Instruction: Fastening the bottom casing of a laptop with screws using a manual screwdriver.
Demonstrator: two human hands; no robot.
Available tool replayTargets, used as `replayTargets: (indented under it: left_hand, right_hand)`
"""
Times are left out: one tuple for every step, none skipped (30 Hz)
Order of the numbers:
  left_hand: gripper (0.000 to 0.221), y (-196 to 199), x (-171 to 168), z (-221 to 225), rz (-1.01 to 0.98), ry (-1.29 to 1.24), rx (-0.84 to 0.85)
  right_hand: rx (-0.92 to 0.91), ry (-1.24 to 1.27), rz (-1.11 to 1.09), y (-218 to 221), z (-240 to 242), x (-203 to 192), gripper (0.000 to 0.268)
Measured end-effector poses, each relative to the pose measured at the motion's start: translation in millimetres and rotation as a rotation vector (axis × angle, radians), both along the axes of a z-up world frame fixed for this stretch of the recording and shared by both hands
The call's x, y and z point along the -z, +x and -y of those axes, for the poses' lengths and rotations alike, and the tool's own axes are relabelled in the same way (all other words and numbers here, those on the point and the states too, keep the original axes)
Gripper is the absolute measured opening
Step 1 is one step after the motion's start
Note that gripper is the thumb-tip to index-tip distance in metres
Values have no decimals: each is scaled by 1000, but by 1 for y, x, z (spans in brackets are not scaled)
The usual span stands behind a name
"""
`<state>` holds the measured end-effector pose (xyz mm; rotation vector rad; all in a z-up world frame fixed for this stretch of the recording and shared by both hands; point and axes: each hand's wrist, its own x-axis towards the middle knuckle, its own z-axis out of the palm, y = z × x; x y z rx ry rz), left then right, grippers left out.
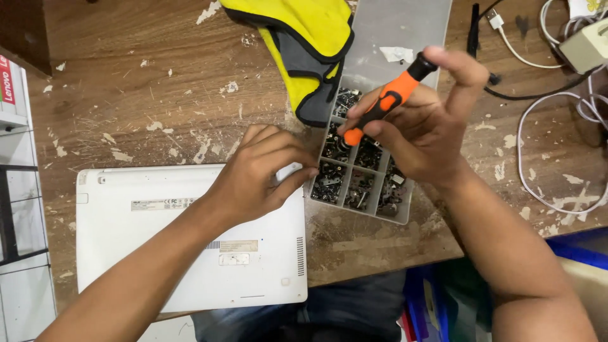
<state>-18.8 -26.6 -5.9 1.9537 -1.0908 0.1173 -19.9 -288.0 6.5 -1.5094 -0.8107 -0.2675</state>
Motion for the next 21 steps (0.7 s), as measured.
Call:
replayTargets:
  left_hand:
    - [8,0,4,2,2,2,3]
    - [10,-1,7,4,38,2,23]
    - [12,-1,10,5,74,2,44]
    - [12,-1,11,5,76,6,44]
    - [17,-1,12,5,88,62,68]
    - [22,-2,14,5,98,117,93]
    - [22,-1,11,5,98,120,95]
    - [23,-1,8,6,111,100,97]
    - [24,0,6,7,124,79,99]
    - [24,0,4,6,122,79,103]
    - [17,0,2,5,127,74,96]
    - [12,0,1,4,130,70,86]
    - [12,0,3,3,127,71,88]
    - [11,1,5,2,145,70,76]
    - [11,2,6,1,162,69,65]
    - [11,3,6,0,160,69,65]
    - [11,3,6,-1,168,69,62]
    - [11,3,7,-1,173,66,61]
    - [11,3,6,-1,169,64,64]
    - [10,3,5,-1,179,65,59]
    - [9,3,3,-1,188,65,54]
  right_hand:
    - [3,2,2,2,5,-3,70]
    - [-44,-28,44,5,10,-5,69]
    - [-91,-57,86,7,14,-8,69]
    - [-91,-53,88,7,16,-5,69]
    - [-144,-88,74,7,19,-3,68]
    - [-195,-123,57,6,21,0,68]
    - [-194,-120,58,6,19,0,68]
    - [-208,-171,97,6,17,0,66]
    - [-222,-223,136,5,16,1,64]
    - [-218,-224,134,3,15,-3,64]
    - [-188,-298,158,1,14,-6,62]
    - [-162,-371,181,-1,12,-9,60]
    - [-161,-371,178,-1,12,-7,60]
    - [-175,-377,170,-1,12,-6,59]
    - [-189,-383,162,0,12,-4,58]
    - [-190,-383,160,0,12,-4,58]
    - [-200,-379,143,0,12,-3,57]
    - [-209,-378,124,-1,13,-2,56]
    - [-207,-380,119,3,14,-1,56]
    - [-257,-319,126,5,15,0,60]
    - [-306,-258,134,8,17,2,64]
